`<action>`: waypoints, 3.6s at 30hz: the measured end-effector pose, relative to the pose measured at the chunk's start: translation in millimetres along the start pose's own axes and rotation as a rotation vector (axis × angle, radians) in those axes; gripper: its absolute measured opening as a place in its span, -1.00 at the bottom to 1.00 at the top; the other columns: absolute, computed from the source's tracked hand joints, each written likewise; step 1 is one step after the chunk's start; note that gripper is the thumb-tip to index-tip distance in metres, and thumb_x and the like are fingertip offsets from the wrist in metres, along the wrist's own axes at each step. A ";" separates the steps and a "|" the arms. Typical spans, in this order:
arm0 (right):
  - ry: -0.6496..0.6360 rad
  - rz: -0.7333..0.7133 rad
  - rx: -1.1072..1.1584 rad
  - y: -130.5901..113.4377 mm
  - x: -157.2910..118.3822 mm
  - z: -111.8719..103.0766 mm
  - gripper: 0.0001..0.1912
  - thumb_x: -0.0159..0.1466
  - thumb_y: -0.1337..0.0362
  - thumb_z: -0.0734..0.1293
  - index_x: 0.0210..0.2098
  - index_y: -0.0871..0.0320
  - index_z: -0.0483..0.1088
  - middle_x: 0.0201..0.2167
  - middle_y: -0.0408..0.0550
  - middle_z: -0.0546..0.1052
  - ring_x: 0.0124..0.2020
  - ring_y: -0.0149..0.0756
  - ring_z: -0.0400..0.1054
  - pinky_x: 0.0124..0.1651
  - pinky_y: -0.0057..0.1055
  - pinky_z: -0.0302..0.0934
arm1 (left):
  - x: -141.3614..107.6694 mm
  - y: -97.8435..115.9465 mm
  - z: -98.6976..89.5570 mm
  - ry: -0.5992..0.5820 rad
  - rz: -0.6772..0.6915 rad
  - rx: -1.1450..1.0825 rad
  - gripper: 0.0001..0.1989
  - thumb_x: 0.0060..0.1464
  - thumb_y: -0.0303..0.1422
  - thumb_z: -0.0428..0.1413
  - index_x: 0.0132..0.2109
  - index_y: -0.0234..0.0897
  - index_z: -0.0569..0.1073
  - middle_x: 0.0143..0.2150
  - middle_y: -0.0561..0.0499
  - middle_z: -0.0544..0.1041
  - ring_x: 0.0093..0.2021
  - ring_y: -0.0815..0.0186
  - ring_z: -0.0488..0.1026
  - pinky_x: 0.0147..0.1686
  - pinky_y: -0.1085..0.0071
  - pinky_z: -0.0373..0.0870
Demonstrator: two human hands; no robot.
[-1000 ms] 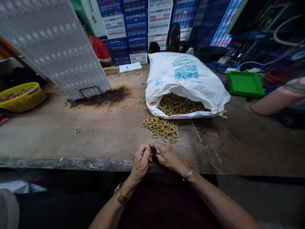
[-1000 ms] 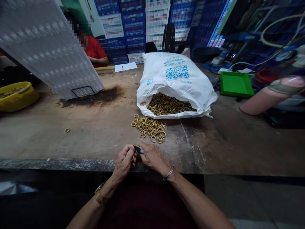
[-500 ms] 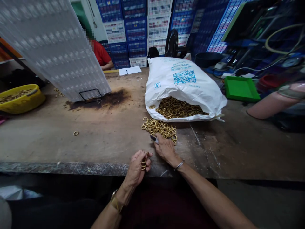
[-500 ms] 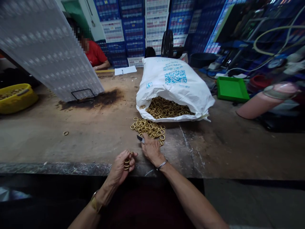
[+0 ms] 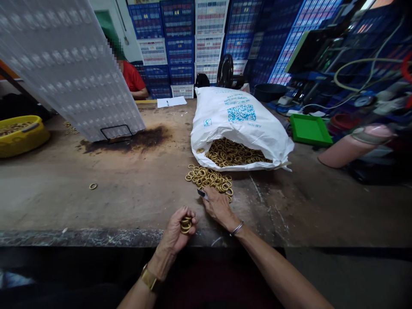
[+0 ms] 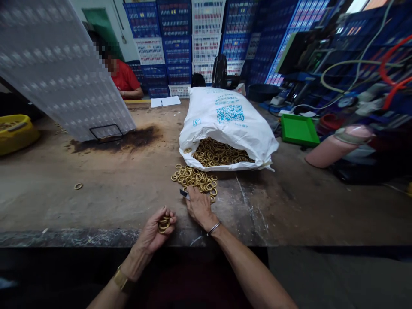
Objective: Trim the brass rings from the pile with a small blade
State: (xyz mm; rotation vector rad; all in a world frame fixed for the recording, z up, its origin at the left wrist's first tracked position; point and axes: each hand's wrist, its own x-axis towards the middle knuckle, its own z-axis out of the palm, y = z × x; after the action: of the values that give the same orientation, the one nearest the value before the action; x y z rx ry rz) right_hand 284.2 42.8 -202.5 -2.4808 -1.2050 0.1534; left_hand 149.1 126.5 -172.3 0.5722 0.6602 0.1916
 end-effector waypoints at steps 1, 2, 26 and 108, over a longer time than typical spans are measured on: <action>0.014 -0.018 0.027 1.6 -0.6 0.8 -0.87 0.24 0.37 0.21 -0.19 0.16 0.27 -0.25 -0.06 0.39 -0.28 -0.31 0.28 -0.36 -0.48 -0.01 | 1.0 -0.4 1.0 -0.002 0.039 0.075 -0.64 -0.20 -0.22 0.24 -0.46 -0.35 0.23 -0.48 0.07 0.29 -0.52 0.48 0.27 -0.69 0.63 0.05; 0.027 -0.030 0.068 3.1 -1.1 1.2 -0.88 0.23 0.38 0.21 -0.22 0.17 0.28 -0.28 -0.07 0.39 -0.30 -0.33 0.27 -0.36 -0.48 -0.02 | 2.2 -1.2 1.7 0.007 0.092 0.180 -0.63 -0.18 -0.18 0.22 -0.45 -0.34 0.23 -0.50 0.08 0.28 -0.55 0.48 0.25 -0.70 0.62 0.06; -0.238 0.251 1.224 -5.7 -19.5 -10.9 -0.61 0.01 -0.01 0.30 -0.40 0.21 0.22 -0.60 -0.21 0.27 -0.65 -0.52 0.04 -0.63 -0.59 -0.08 | 4.9 -11.7 4.6 0.028 0.681 1.055 -0.86 0.05 -0.35 0.02 -0.32 -0.32 0.42 -0.45 0.03 0.44 -0.44 0.41 0.32 -0.38 0.51 0.23; 0.083 -0.116 0.706 -1.9 -32.4 -7.1 -0.82 0.18 0.21 0.17 -0.40 0.20 0.27 -0.58 -0.18 0.27 -0.57 -0.45 0.12 -0.48 -0.55 -0.02 | 8.0 -15.2 4.2 0.014 0.258 0.638 -0.64 0.01 -0.08 0.06 -0.32 -0.36 0.32 -0.58 0.13 0.23 -0.64 0.52 0.14 -0.69 0.60 0.13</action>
State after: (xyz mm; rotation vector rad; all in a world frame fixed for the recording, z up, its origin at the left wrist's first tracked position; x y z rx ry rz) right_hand 264.2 16.7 -197.4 -1.7842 -1.0259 0.3686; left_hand 157.8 114.8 -182.3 1.2729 0.6571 0.2253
